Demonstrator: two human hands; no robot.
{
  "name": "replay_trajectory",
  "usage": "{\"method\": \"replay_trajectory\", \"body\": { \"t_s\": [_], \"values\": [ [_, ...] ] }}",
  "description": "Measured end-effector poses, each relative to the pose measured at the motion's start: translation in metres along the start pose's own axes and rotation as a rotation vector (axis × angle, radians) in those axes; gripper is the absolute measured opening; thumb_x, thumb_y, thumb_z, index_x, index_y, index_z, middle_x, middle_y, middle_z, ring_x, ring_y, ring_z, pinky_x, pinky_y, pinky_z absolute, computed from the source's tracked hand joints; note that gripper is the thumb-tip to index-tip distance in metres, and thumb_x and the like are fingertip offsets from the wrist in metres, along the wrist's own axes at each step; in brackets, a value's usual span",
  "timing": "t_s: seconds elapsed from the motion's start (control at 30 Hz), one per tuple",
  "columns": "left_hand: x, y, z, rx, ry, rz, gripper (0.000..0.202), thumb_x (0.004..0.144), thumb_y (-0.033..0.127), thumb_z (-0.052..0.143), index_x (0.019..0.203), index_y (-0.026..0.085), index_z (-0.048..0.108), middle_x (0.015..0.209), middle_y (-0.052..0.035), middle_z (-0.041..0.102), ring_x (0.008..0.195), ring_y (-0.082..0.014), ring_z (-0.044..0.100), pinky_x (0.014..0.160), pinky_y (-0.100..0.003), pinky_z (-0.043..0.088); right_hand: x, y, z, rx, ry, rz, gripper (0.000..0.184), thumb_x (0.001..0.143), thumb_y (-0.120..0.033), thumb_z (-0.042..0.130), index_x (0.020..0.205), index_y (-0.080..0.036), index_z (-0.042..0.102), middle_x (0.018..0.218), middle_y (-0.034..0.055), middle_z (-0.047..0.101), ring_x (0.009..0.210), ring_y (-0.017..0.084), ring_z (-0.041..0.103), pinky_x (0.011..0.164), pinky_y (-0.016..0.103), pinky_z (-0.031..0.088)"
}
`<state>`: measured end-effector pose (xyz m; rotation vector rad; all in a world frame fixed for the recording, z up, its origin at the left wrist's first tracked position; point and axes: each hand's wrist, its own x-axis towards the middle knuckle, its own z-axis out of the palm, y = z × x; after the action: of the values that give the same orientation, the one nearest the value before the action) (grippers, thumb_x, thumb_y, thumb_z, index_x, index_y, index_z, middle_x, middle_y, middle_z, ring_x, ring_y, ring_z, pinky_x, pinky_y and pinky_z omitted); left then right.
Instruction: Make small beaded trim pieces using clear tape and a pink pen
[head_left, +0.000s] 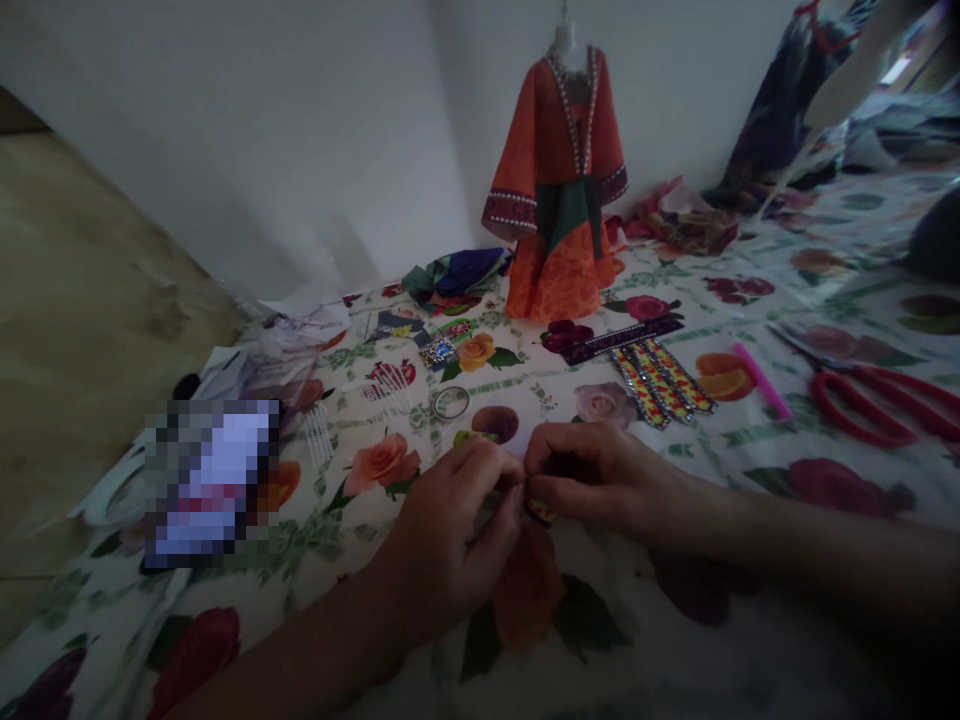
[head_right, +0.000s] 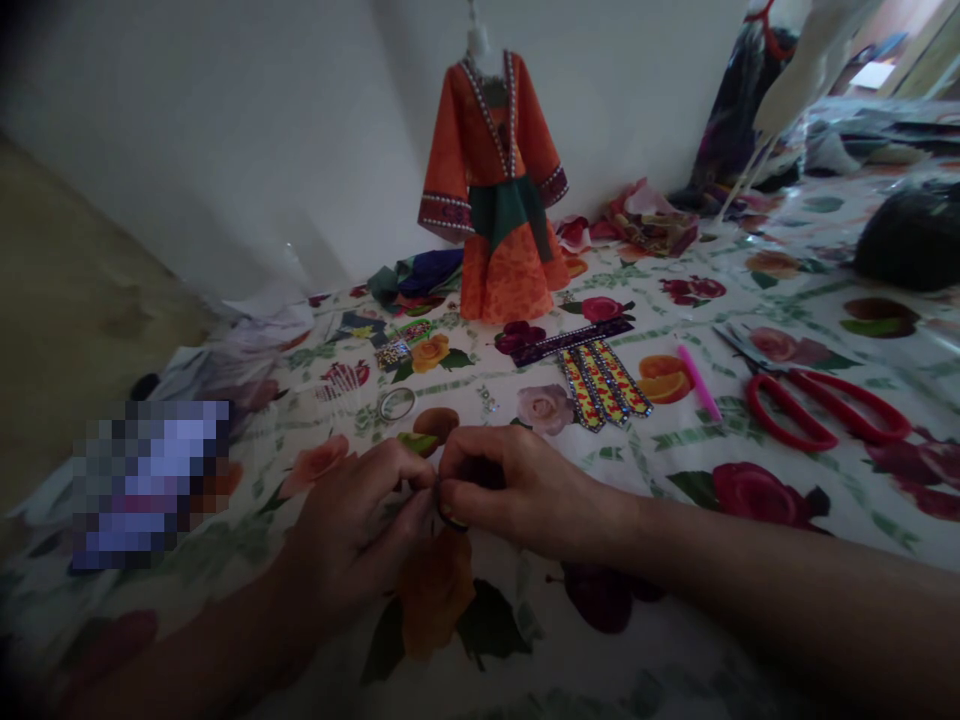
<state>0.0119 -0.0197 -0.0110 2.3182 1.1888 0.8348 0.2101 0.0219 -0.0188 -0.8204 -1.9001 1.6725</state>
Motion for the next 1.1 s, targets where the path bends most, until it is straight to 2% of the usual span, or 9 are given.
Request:
{"method": "replay_trajectory", "body": {
  "t_s": [0.3, 0.5, 0.8, 1.1],
  "values": [
    [0.0000, -0.0007, -0.0011, -0.030, 0.001, -0.014, 0.011, 0.091, 0.010, 0.049, 0.086, 0.020, 0.051, 0.079, 0.0004, 0.057, 0.072, -0.0135, 0.055, 0.062, -0.027, 0.040, 0.0001, -0.0010, -0.0007, -0.002, -0.013, 0.024, 0.005, 0.088, -0.017, 0.057, 0.083, -0.016, 0.058, 0.071, -0.0029, 0.053, 0.065, 0.011, 0.046, 0.056, 0.024, 0.036],
    [0.0003, -0.0001, -0.0016, -0.038, -0.003, -0.028, 0.012, 0.092, 0.010, 0.048, 0.086, 0.020, 0.051, 0.080, 0.0000, 0.057, 0.073, -0.0135, 0.055, 0.063, -0.027, 0.041, 0.0007, -0.0016, -0.0003, 0.008, -0.009, 0.037, 0.004, 0.088, -0.017, 0.057, 0.085, -0.016, 0.059, 0.075, -0.0011, 0.057, 0.067, 0.012, 0.048, 0.059, 0.024, 0.037],
    [-0.0005, 0.0014, -0.0013, 0.016, -0.016, 0.027, 0.012, 0.093, 0.009, 0.047, 0.089, 0.020, 0.050, 0.083, -0.0016, 0.056, 0.077, -0.0156, 0.055, 0.065, -0.030, 0.040, 0.0000, 0.0006, -0.0001, 0.008, -0.012, 0.005, 0.007, 0.089, -0.018, 0.058, 0.082, -0.018, 0.057, 0.071, -0.0033, 0.055, 0.064, 0.010, 0.048, 0.056, 0.022, 0.036],
    [-0.0013, 0.0023, -0.0005, -0.035, -0.014, -0.023, 0.013, 0.093, 0.010, 0.046, 0.085, 0.019, 0.050, 0.081, -0.0012, 0.056, 0.074, -0.0136, 0.054, 0.062, -0.028, 0.039, -0.0013, -0.0018, -0.0005, -0.006, -0.004, 0.016, 0.005, 0.087, -0.016, 0.057, 0.082, -0.018, 0.057, 0.070, -0.0030, 0.053, 0.064, 0.011, 0.046, 0.055, 0.023, 0.036]
  ]
}}
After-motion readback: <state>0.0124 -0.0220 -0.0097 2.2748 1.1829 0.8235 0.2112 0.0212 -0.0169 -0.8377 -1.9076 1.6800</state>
